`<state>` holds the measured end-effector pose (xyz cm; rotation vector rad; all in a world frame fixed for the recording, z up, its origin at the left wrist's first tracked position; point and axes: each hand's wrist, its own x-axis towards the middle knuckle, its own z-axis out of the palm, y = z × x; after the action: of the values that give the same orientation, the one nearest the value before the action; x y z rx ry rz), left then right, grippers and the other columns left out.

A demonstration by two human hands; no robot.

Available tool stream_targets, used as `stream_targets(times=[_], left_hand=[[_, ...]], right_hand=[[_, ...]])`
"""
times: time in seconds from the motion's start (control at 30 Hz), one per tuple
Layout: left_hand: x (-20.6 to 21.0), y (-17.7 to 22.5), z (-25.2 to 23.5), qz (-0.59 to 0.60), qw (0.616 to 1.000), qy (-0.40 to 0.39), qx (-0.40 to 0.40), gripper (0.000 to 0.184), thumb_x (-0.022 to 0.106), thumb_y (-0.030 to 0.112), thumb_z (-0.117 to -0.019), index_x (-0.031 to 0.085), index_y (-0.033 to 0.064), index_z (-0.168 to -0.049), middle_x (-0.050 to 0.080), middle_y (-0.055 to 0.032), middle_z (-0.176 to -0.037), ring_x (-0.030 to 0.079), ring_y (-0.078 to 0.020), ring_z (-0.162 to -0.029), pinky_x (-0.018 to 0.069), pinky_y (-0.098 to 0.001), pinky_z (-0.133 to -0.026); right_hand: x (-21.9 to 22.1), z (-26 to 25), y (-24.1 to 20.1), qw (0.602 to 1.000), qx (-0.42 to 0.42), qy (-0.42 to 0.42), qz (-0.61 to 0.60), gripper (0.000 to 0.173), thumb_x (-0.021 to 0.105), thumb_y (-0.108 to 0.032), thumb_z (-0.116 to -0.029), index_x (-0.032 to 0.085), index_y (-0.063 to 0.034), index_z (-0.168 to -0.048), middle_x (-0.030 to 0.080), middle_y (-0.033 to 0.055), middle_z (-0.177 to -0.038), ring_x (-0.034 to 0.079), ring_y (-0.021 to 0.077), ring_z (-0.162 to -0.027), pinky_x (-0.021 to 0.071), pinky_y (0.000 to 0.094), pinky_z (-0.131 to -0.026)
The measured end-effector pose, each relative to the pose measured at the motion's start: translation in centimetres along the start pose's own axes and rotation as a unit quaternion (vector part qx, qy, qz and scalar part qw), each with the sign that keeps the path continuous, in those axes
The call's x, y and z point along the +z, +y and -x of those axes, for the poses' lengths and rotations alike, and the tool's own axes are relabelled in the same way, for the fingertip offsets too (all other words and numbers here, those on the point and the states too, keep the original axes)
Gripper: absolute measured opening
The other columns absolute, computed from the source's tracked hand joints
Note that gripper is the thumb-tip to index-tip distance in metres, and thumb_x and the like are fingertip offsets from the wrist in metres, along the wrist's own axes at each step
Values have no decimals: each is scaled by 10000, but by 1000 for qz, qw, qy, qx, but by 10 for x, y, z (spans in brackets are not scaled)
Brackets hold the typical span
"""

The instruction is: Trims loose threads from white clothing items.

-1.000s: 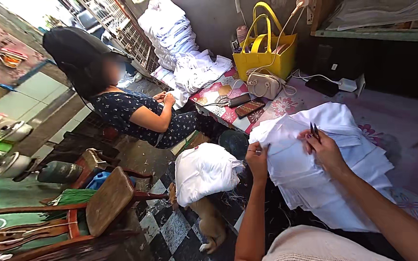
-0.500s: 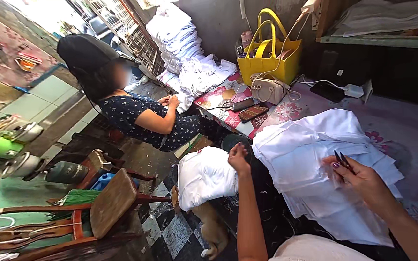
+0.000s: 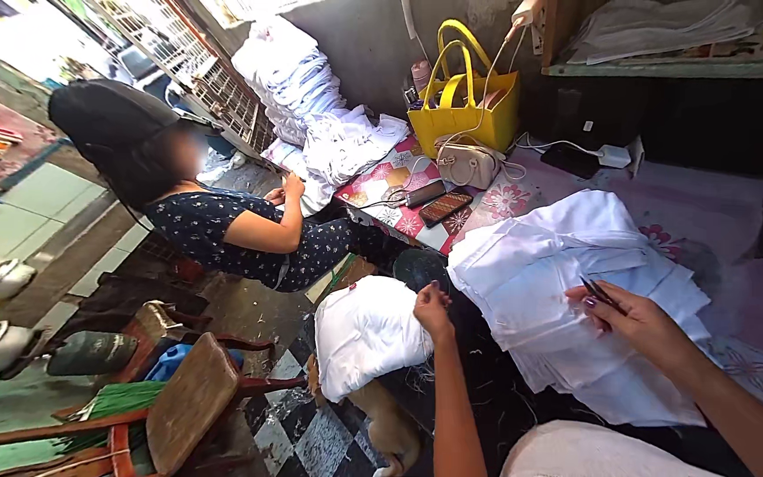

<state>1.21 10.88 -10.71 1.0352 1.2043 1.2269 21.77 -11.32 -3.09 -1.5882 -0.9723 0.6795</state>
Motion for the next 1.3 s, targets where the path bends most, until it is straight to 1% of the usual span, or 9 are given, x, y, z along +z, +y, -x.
stream_targets(times=[0.1,0.23,0.33,0.5,0.67,0.87,1.03,1.17,1.3], left_hand=[[-7,20,-3,49,997,67,-1,286,460,157,-1098,641,-56,-1036,645,6,-658,633,-57,-581,566,-234,-610],[24,41,8,17,991,-134,-12,344,498,121,-1058,519,-57,-1352,652,-93,-1059,620,-100,-843,533,-278,-730],[36,30,-12,72,993,-85,-34,84,645,-13,-960,653,-67,-1023,670,-38,-765,600,-53,-615,533,-217,-601],[-1,17,-34,134,986,90,-39,180,554,66,-1048,617,-85,-1122,693,-42,-785,655,-69,-641,575,-226,-647],[15,15,47,-41,987,-65,142,310,648,23,-936,546,-134,-1183,660,-119,-950,650,-100,-792,574,-284,-742],[8,3,32,11,992,-121,43,68,665,-24,-930,692,-81,-957,710,-61,-738,654,-75,-577,581,-241,-569],[-25,22,-2,41,999,17,-16,150,580,32,-1026,649,-100,-1042,680,-46,-669,660,-92,-540,591,-253,-550],[5,37,10,34,992,-124,20,361,516,43,-1039,512,-111,-1365,677,-129,-1039,664,-115,-779,579,-286,-701],[28,24,-2,123,987,-101,-26,70,664,-62,-931,671,-93,-994,691,-61,-705,618,-69,-539,548,-224,-535]], right_hand=[[-9,3,6,999,32,15,-9,262,510,-172,-1023,708,-58,-1152,707,-16,-988,564,-17,-633,479,150,-576],[2,0,-1,999,34,-9,-21,249,508,-133,-1030,707,-48,-1152,701,-7,-997,562,-15,-643,476,140,-583],[6,0,-6,999,17,-23,-22,248,508,-117,-1022,711,-52,-1149,703,-8,-1015,566,-17,-643,480,137,-580],[-10,8,2,999,32,7,-38,257,506,-157,-1015,706,-53,-1137,723,-40,-966,555,-36,-617,460,126,-558],[1,3,-1,998,51,-7,-48,242,513,-133,-1022,712,-54,-1133,727,-35,-950,557,-33,-614,463,126,-563],[11,3,-8,999,16,-31,-34,252,516,-163,-1025,719,-74,-1145,724,-33,-988,569,-19,-631,477,135,-570],[2,10,7,998,51,-16,-45,256,516,-154,-1011,717,-61,-1139,736,-36,-928,559,-17,-598,455,134,-544],[14,7,-1,997,55,-27,-52,248,516,-143,-1012,714,-54,-1130,735,-40,-939,556,-30,-596,454,120,-544],[21,6,-10,998,30,-40,-32,255,519,-167,-1017,717,-64,-1141,737,-31,-967,564,-25,-612,456,125,-545]])
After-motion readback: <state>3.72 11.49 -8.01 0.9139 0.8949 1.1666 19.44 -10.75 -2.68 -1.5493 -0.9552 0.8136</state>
